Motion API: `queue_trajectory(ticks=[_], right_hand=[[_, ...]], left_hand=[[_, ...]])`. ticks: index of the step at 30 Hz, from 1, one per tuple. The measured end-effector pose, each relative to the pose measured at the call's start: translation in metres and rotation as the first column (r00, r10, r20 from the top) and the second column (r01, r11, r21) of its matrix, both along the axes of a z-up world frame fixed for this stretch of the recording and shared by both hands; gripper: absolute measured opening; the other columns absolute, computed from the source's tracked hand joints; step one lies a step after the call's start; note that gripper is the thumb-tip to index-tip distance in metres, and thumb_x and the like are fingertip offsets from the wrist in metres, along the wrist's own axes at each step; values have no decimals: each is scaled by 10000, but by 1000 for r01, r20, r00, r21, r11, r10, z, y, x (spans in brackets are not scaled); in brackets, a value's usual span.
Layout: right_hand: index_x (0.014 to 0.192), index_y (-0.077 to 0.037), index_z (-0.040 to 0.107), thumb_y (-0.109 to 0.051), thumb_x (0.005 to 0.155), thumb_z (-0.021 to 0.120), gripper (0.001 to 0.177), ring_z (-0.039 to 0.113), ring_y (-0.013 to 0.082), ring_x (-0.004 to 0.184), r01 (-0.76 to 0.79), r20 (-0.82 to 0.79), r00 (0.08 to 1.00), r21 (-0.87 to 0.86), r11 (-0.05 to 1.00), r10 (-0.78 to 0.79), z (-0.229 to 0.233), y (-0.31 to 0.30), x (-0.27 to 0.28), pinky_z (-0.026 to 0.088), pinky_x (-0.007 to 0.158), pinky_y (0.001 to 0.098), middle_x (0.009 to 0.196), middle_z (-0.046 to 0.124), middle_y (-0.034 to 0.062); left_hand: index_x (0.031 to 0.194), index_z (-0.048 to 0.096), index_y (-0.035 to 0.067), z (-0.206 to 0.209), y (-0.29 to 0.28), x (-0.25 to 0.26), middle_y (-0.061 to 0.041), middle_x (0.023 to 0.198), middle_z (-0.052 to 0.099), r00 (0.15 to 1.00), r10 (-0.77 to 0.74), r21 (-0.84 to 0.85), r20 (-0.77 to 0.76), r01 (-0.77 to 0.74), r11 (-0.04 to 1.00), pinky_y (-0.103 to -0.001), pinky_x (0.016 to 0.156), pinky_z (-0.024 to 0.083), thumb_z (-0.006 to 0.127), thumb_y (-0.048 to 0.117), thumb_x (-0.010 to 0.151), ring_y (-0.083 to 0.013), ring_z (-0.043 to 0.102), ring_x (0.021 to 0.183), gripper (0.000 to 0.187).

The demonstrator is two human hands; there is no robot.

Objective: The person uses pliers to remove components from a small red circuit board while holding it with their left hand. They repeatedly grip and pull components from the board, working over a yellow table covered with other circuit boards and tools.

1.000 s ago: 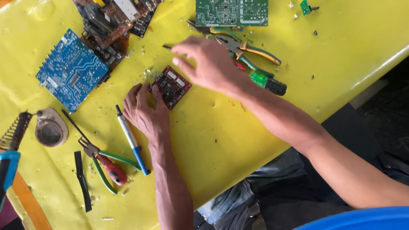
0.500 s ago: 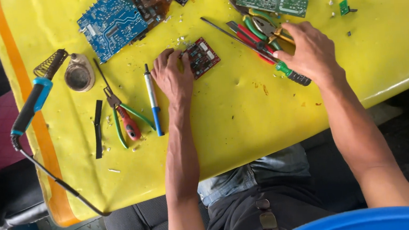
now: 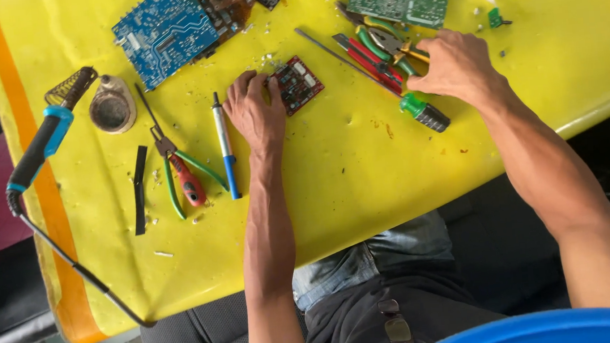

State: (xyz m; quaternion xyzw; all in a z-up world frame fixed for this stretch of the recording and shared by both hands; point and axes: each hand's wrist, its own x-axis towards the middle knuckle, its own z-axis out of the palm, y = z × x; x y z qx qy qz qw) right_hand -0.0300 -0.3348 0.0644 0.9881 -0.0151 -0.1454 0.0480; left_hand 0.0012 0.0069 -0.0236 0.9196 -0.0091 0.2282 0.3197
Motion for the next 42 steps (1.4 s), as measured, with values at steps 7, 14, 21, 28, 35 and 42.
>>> queue_trajectory(ticks=[7, 14, 21, 28, 35, 42], right_hand=[[1378, 66, 645, -260, 976, 680, 519, 672, 444, 1131, -59, 196, 980, 483, 874, -42, -28, -46, 0, 552, 896, 506, 1373, 634, 312], [1308, 55, 698, -92, 1014, 704, 329, 660, 231, 614, -84, 277, 946, 712, 697, -169, -37, -48, -18, 552, 592, 339, 1062, 750, 224], [1285, 60, 709, -74, 914, 780, 401, 689, 337, 1049, -239, 473, 865, 680, 693, -165, -30, -41, -33, 570, 938, 430, 1209, 718, 263], [1330, 120, 640, 63, 889, 844, 488, 745, 344, 912, -539, 716, 698, 533, 653, -8, -35, -26, -42, 682, 779, 406, 1214, 626, 310], [1387, 136, 584, 58, 851, 873, 614, 710, 342, 850, -705, 818, 572, 453, 545, 61, -24, -3, -46, 660, 776, 438, 1225, 583, 300], [1501, 168, 391, -63, 813, 889, 880, 719, 457, 920, -776, 803, 595, 578, 251, -10, -26, 43, -48, 628, 734, 518, 1232, 592, 353]], left_hand=[[1123, 737, 151, 2, -3, -4, -49, 1138, 689, 1000, -7, -10, 20, 7, 1000, -461, 881, 400, 676, 310, 949, -286, 592, 1059, 243], [1187, 706, 152, -2, -5, -1, -59, 1167, 686, 1000, 13, 2, 12, -13, 1000, -445, 890, 396, 646, 359, 974, -274, 590, 1074, 302], [1223, 688, 154, -4, -7, 0, -64, 1196, 683, 1000, -5, 0, 20, 5, 1000, -454, 910, 407, 647, 348, 976, -275, 593, 1114, 318], [1233, 683, 140, 1, -7, -3, -87, 1220, 680, 999, -29, -18, 34, 30, 999, -473, 920, 415, 629, 344, 984, -294, 594, 1141, 327], [1334, 625, 133, 25, -24, -12, -117, 1281, 659, 923, -241, 38, 299, 241, 970, -473, 1023, 400, 819, 352, 862, -292, 587, 1227, 555], [1601, 357, 213, 17, -64, -30, -145, 1546, 504, 803, -576, 190, 153, 548, 814, -536, 1271, 250, 893, 592, 795, -324, 390, 1521, 1040]])
